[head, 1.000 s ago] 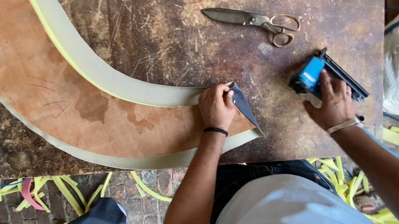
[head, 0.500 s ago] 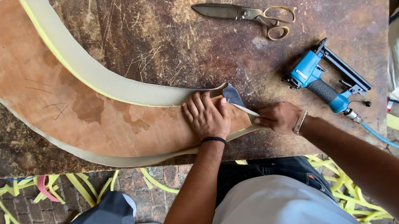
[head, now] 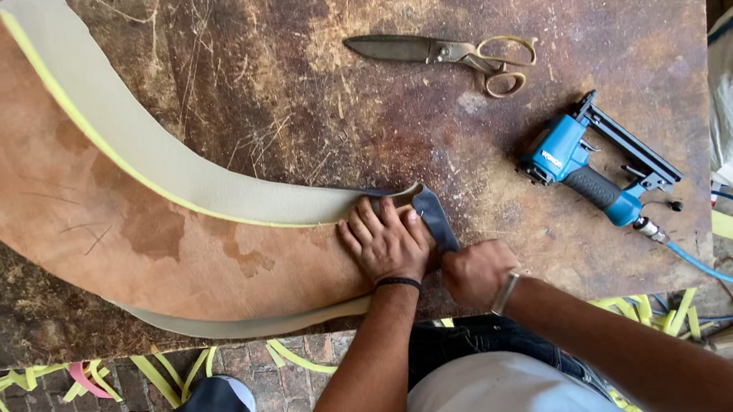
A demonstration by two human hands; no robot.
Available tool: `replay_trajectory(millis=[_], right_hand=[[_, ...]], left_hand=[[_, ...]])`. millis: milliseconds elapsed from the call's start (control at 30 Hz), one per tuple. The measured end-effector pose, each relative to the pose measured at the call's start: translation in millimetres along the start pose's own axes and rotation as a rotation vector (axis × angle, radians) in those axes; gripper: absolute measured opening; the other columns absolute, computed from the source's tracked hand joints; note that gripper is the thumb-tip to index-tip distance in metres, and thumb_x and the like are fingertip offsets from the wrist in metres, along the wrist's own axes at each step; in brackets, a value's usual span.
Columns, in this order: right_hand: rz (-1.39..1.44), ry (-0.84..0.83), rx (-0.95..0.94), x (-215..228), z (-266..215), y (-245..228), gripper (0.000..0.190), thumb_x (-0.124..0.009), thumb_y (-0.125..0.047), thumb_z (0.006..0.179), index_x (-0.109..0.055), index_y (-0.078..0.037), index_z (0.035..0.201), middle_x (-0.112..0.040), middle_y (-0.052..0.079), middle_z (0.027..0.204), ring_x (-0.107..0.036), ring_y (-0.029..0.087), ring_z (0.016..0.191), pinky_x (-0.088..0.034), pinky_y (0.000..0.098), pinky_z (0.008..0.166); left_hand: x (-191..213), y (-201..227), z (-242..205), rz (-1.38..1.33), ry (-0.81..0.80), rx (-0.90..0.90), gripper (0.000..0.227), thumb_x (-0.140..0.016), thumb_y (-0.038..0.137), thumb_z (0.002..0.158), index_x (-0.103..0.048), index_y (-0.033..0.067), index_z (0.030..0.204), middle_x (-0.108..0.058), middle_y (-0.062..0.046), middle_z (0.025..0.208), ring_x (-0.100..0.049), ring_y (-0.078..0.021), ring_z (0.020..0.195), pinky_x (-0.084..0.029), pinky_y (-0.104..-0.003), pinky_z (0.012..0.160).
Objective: The person aligns a curved wooden piece on a foam pad, then uses a pneumatic staple gun to attach a dark fabric strip along the edge. They trim excess foam with shears and continue stapling the fabric around the perimeter.
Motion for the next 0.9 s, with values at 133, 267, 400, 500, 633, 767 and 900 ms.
replay_trajectory(millis=[133, 267, 400, 500, 633, 767, 900], right_hand=[[-0.009, 0.076, -0.022, 16, -3, -15, 0.027, -0.050, -0.031, 0.097, -0.069, -0.013, 0.104, -0.076, 0.011, 0.091, -0.074, 0.026, 0.077, -0.057, 0.0424, 0.066], [-0.019, 0.084, -0.045, 10, -10, -20, 0.034, -0.048, -0.034, 0.097, -0.066, -0.008, 0.111, -0.077, 0.011, 0.093, -0.076, 0.027, 0.079, -0.061, 0.0434, 0.068], [0.048, 0.195, -0.021, 10, -10, -8, 0.036, -0.056, -0.038, 0.096, -0.063, -0.007, 0.114, -0.077, 0.014, 0.097, -0.075, 0.030, 0.084, -0.060, 0.0464, 0.073], [0.523, 0.578, -0.029, 10, -46, 21, 0.032, -0.070, -0.031, 0.081, -0.069, -0.014, 0.108, -0.076, 0.015, 0.101, -0.074, 0.034, 0.084, -0.060, 0.0466, 0.075], [0.979, 0.696, -0.186, -12, -46, 54, 0.049, -0.077, -0.033, 0.078, -0.060, -0.005, 0.114, -0.077, 0.017, 0.105, -0.076, 0.030, 0.092, -0.060, 0.0429, 0.081], [0.919, 0.685, -0.233, -30, -28, 45, 0.056, -0.085, -0.042, 0.081, -0.065, -0.004, 0.117, -0.076, 0.020, 0.102, -0.074, 0.032, 0.091, -0.059, 0.0424, 0.079], [1.355, 0.484, -0.427, -87, -7, 48, 0.039, -0.076, -0.033, 0.086, -0.071, -0.009, 0.115, -0.079, 0.014, 0.090, -0.077, 0.024, 0.071, -0.060, 0.0353, 0.066]], left_hand=[[8, -5, 0, -0.009, -0.046, 0.015, 0.068, -0.043, 0.060, 0.097, -0.046, 0.0112, 0.145, -0.038, -0.021, 0.156, -0.029, -0.0378, 0.149, -0.008, -0.062, 0.124], [17, 3, -13, -0.056, -0.217, -0.083, 0.115, -0.055, 0.085, 0.076, -0.018, 0.0126, 0.158, -0.013, -0.022, 0.166, -0.009, -0.0407, 0.154, 0.001, -0.066, 0.120], [17, 8, -5, -0.005, -0.426, -0.064, 0.142, -0.066, 0.090, 0.065, 0.005, 0.0188, 0.165, 0.007, -0.020, 0.172, 0.007, -0.0402, 0.158, 0.006, -0.067, 0.122], [18, 9, -10, 0.042, -0.471, -0.089, 0.143, -0.069, 0.087, 0.066, 0.011, 0.0199, 0.163, 0.014, -0.020, 0.170, 0.010, -0.0402, 0.157, 0.008, -0.066, 0.119], [13, 9, -3, 0.040, -0.540, -0.103, 0.142, -0.072, 0.084, 0.068, 0.014, 0.0217, 0.162, 0.017, -0.020, 0.170, 0.011, -0.0401, 0.157, 0.009, -0.065, 0.121], [10, 7, -10, 0.021, -0.530, -0.109, 0.142, -0.074, 0.082, 0.068, 0.014, 0.0227, 0.163, 0.016, -0.020, 0.170, 0.011, -0.0404, 0.158, 0.009, -0.066, 0.121], [8, 7, -3, 0.018, -0.506, -0.109, 0.144, -0.074, 0.082, 0.066, 0.014, 0.0233, 0.163, 0.017, -0.019, 0.171, 0.009, -0.0390, 0.158, 0.008, -0.065, 0.121]])
Point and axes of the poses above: each hand's wrist, its own z-axis towards the middle knuckle, its own x-axis out of the back of the hand, y = z × x, the point moved 10 cm from there along z, towards the middle knuckle
